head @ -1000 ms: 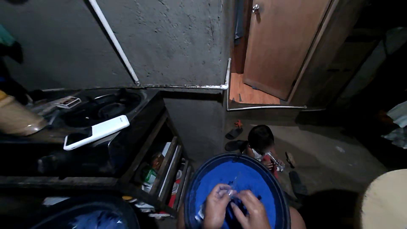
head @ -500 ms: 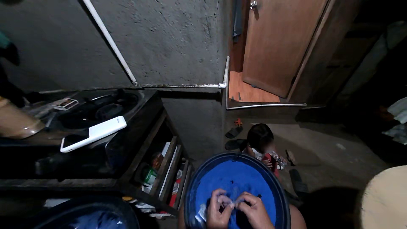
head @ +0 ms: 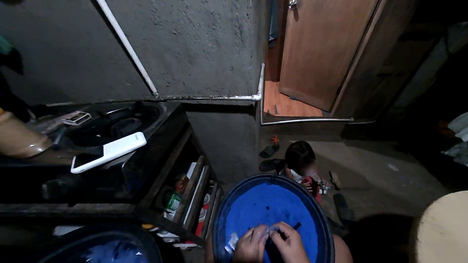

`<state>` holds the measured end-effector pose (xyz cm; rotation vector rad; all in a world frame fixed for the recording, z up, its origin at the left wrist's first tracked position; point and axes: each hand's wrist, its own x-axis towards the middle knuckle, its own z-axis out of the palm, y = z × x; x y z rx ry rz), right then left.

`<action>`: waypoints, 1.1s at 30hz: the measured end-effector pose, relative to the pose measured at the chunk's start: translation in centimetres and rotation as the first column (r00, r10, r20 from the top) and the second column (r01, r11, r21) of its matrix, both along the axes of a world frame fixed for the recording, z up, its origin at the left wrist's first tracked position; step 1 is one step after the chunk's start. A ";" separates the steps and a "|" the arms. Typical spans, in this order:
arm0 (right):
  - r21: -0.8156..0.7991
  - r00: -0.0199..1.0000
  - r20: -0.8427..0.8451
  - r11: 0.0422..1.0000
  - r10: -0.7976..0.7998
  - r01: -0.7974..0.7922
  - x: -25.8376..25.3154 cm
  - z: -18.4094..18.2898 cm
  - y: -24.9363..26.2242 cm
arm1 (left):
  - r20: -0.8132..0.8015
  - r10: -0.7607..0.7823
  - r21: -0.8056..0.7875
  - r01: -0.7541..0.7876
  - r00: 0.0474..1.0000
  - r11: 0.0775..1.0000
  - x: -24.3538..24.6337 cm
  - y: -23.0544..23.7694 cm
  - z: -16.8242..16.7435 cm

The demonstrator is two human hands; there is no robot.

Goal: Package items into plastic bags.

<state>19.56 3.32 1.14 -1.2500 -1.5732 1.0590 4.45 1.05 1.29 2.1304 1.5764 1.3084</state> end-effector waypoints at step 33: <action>0.016 0.973 -0.127 0.981 0.194 -0.193 0.5 1.9 3.7 | 0.489 0.082 -0.566 0.244 0.869 0.787 -4.5 -4.7 1.6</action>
